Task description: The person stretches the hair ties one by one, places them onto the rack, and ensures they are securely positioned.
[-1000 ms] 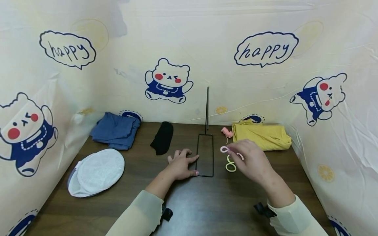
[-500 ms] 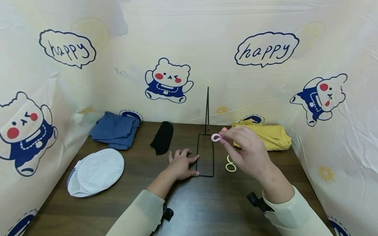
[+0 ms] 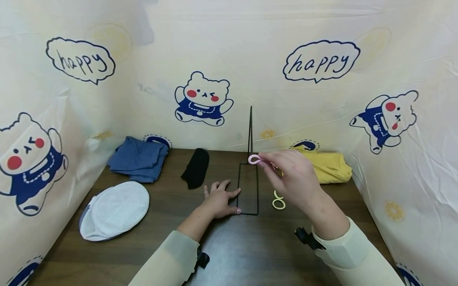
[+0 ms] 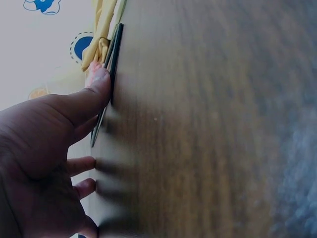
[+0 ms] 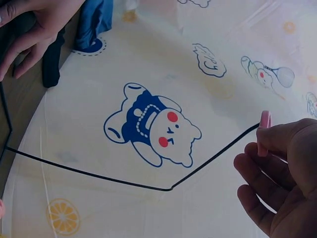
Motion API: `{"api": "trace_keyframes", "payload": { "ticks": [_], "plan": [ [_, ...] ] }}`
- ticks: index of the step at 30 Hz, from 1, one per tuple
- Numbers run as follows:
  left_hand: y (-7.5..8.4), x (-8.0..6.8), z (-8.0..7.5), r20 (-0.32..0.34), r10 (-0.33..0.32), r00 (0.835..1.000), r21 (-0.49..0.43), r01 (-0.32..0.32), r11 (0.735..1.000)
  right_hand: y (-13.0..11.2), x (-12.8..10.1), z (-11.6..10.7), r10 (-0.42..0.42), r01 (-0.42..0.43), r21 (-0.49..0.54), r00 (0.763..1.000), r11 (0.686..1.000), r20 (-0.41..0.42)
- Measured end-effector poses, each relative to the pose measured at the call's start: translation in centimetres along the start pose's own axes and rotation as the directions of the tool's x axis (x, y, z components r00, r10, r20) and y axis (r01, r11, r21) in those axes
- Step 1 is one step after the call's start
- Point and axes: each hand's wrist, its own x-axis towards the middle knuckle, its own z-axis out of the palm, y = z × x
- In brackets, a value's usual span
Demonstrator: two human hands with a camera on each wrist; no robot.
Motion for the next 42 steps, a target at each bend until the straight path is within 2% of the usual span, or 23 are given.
{"api": "trace_keyframes", "payload": {
  "ticks": [5,11,23,34,42],
  "plan": [
    [-0.1,0.0,0.1,-0.004,0.0,1.0,-0.005,0.0,1.0,0.5,0.3,0.5,0.002,-0.002,-0.035,1.0,0.999,0.02],
    [-0.1,0.1,0.3,-0.009,-0.003,1.0,-0.013,0.003,1.0,1.6,0.5,1.3,-0.007,0.006,-0.046,1.0,0.999,-0.016],
    [-0.2,0.1,0.2,-0.005,-0.008,1.0,-0.003,0.007,1.0,3.5,1.4,2.8,0.043,-0.043,-0.063,0.999,0.997,-0.009],
    [0.2,-0.2,-0.2,0.002,-0.012,1.0,-0.02,0.012,1.0,5.5,2.8,4.6,0.156,-0.156,-0.039,0.988,0.987,0.005],
    [0.2,-0.2,-0.2,0.004,-0.012,1.0,-0.014,0.012,1.0,7.8,4.1,6.3,0.305,-0.305,-0.025,0.952,0.952,0.024]
  ]
}}
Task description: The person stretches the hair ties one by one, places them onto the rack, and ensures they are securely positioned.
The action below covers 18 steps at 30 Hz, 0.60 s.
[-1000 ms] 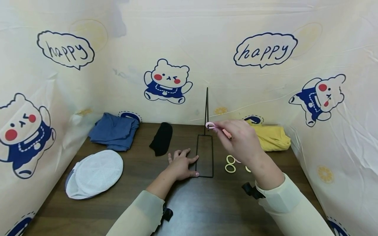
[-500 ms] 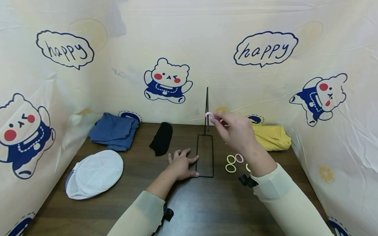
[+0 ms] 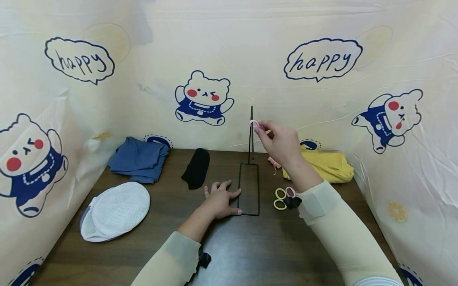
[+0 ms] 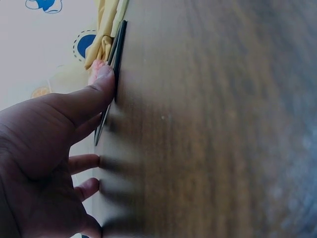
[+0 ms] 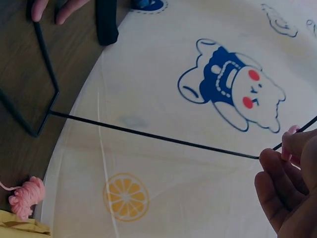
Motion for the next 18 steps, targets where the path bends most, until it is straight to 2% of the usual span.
{"api": "trace_keyframes", "payload": {
  "ticks": [9,14,18],
  "plan": [
    [-0.3,0.1,0.0,0.0,-0.002,1.0,0.004,0.002,1.0,1.3,2.3,1.3,0.131,-0.132,0.036,0.991,0.991,0.034],
    [-0.4,0.2,0.0,0.002,0.004,1.0,0.004,-0.004,1.0,1.5,3.1,1.7,0.214,-0.219,0.075,0.974,0.973,0.07],
    [-0.5,0.2,-0.1,0.006,0.01,1.0,0.001,-0.01,1.0,1.7,3.3,2.1,0.25,-0.259,0.129,0.965,0.957,0.081]
  ]
}}
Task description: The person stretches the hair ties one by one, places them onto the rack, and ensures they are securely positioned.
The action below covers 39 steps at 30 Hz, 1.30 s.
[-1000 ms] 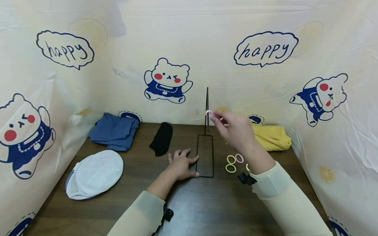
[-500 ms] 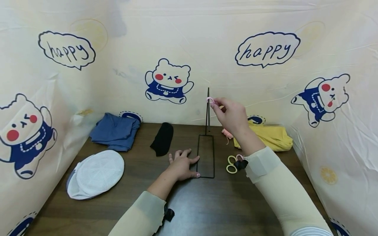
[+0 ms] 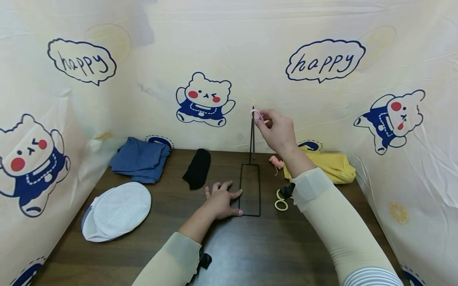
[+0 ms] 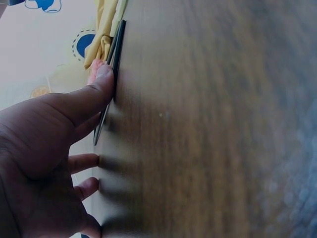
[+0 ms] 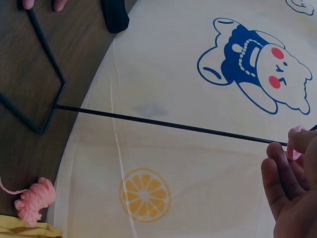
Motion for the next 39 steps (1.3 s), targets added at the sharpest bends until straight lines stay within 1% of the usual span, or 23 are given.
{"api": "trace_keyframes", "payload": {
  "ticks": [3,8,20,27,33,39],
  "plan": [
    [0.1,0.0,-0.1,0.0,0.001,1.0,-0.001,-0.001,1.0,0.1,-0.2,0.1,0.003,-0.003,0.036,1.0,0.999,-0.001],
    [0.2,-0.1,-0.3,-0.001,-0.003,1.0,-0.005,0.003,1.0,0.6,-0.9,-0.2,-0.007,0.007,0.064,1.0,0.998,-0.01],
    [-0.1,-0.1,-0.4,-0.007,-0.004,1.0,-0.01,0.004,1.0,2.1,-3.9,-1.5,-0.078,0.081,0.083,0.996,0.993,-0.037],
    [-0.1,0.0,-0.3,-0.005,-0.006,1.0,-0.012,0.006,1.0,2.6,-6.0,-2.5,-0.105,0.109,0.141,0.994,0.984,-0.039],
    [0.1,-0.1,-0.2,-0.006,0.002,1.0,-0.015,-0.002,1.0,3.8,-8.2,-3.2,-0.156,0.162,0.092,0.986,0.983,-0.063],
    [0.2,-0.2,-0.2,-0.01,0.009,1.0,-0.006,-0.009,1.0,5.4,-10.4,-3.9,-0.221,0.223,0.031,0.974,0.974,-0.055]
  ]
}}
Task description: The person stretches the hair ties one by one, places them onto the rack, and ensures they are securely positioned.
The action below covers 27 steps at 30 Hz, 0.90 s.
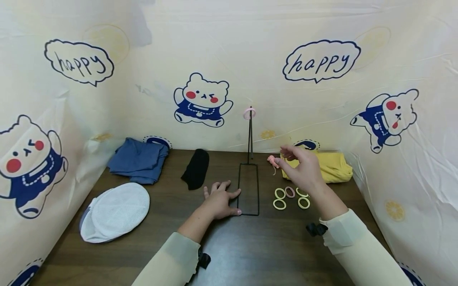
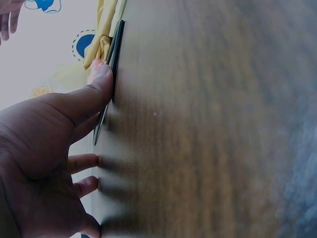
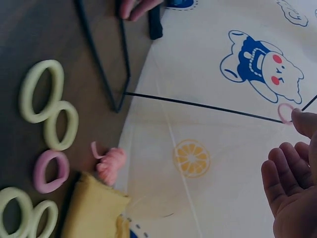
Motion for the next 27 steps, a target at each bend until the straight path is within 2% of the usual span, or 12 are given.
{"api": "trace_keyframes", "payload": {
  "ticks": [5,16,27],
  "plan": [
    [-0.1,0.0,0.1,0.004,-0.001,1.0,0.011,0.001,1.0,0.8,-2.1,-0.5,-0.022,0.022,-0.049,1.0,0.999,0.016],
    [-0.1,0.1,0.2,0.01,0.003,1.0,0.006,-0.003,1.0,2.8,-6.5,-2.1,-0.028,0.042,-0.112,0.992,0.993,0.12],
    [-0.1,-0.1,0.1,0.013,0.006,1.0,-0.001,-0.006,1.0,5.6,-10.5,-2.0,0.106,-0.07,-0.161,0.968,0.984,0.229]
  ]
}}
